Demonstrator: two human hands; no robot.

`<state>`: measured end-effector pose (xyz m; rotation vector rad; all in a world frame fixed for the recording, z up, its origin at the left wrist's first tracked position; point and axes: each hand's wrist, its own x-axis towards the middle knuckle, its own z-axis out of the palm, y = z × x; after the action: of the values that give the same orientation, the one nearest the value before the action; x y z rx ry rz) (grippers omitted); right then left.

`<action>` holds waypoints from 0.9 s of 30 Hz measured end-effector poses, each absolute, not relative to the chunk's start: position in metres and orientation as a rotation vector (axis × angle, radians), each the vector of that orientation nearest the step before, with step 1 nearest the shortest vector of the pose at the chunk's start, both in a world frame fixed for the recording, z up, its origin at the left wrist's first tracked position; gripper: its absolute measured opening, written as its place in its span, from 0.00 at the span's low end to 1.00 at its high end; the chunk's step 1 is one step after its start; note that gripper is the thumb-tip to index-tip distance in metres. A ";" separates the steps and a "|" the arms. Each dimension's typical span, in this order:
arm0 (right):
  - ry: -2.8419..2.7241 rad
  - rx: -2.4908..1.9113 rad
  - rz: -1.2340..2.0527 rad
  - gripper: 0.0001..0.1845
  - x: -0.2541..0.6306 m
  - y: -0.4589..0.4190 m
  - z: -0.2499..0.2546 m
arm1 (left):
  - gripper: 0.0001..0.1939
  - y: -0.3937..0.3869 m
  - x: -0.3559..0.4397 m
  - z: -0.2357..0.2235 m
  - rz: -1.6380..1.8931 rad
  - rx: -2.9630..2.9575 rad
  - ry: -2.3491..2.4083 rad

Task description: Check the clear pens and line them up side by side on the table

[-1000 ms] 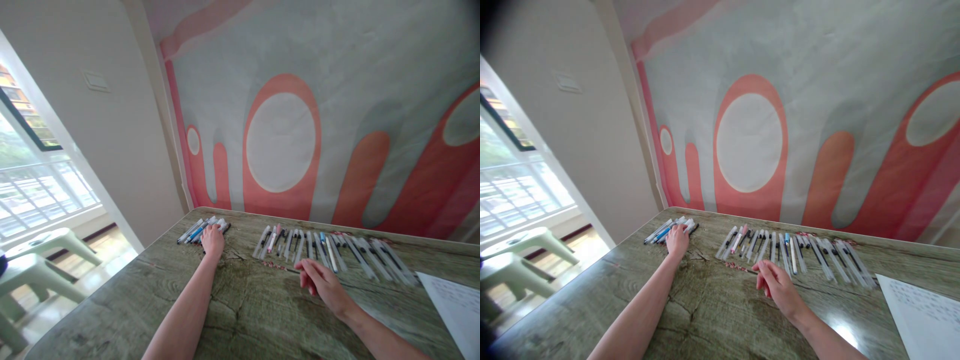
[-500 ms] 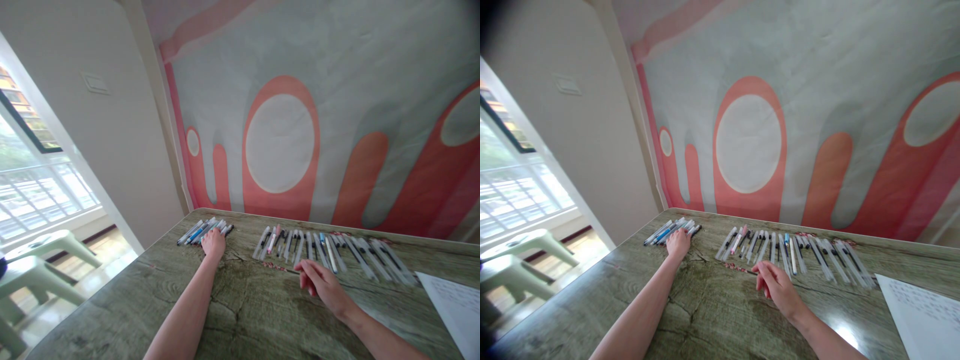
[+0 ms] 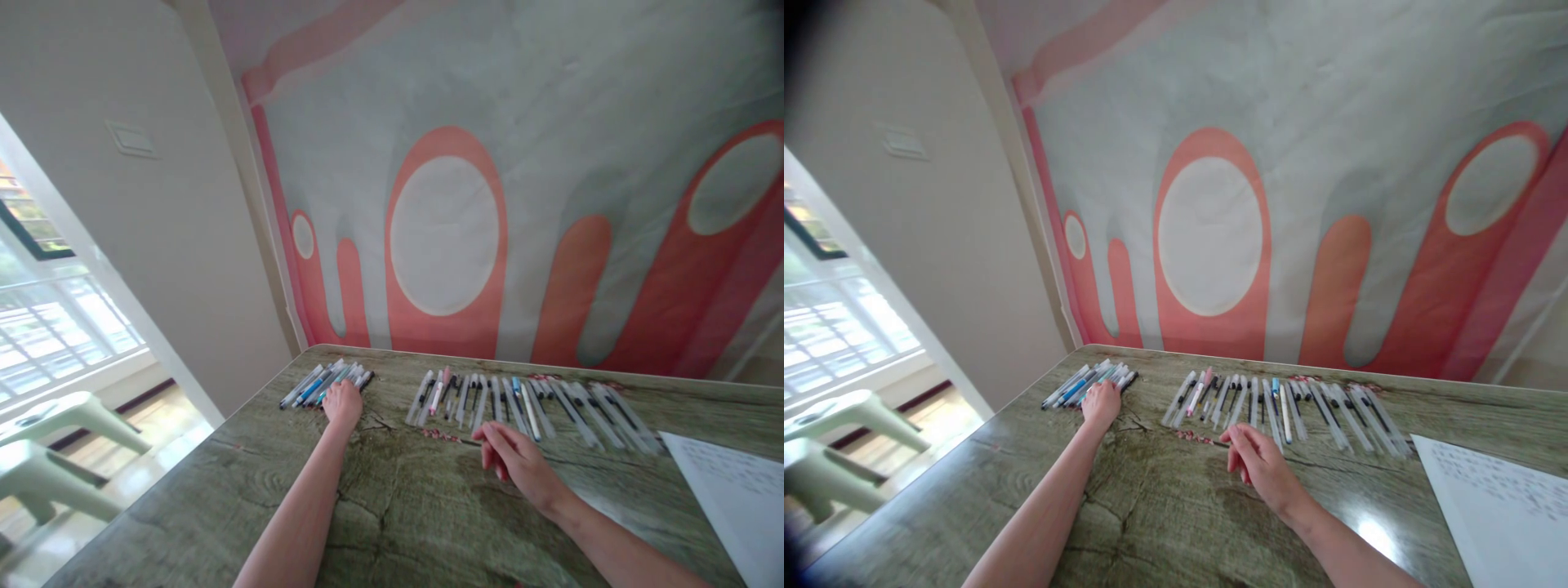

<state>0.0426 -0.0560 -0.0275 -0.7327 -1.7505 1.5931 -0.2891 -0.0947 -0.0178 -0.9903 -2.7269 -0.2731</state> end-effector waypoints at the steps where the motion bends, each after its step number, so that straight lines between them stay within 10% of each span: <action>1: -1.751 -0.730 1.597 0.21 0.042 -0.056 -0.028 | 0.19 -0.094 -0.289 -0.017 -0.272 -0.985 -2.733; 27: -1.735 -0.744 1.608 0.20 0.042 -0.055 -0.028 | 0.16 -0.101 -0.308 -0.010 -0.149 -1.010 -2.757</action>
<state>0.0421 -0.0554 -0.0276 -0.7438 -1.7352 1.6080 -0.3078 -0.1010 -0.0105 -1.0104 -2.7567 -0.1488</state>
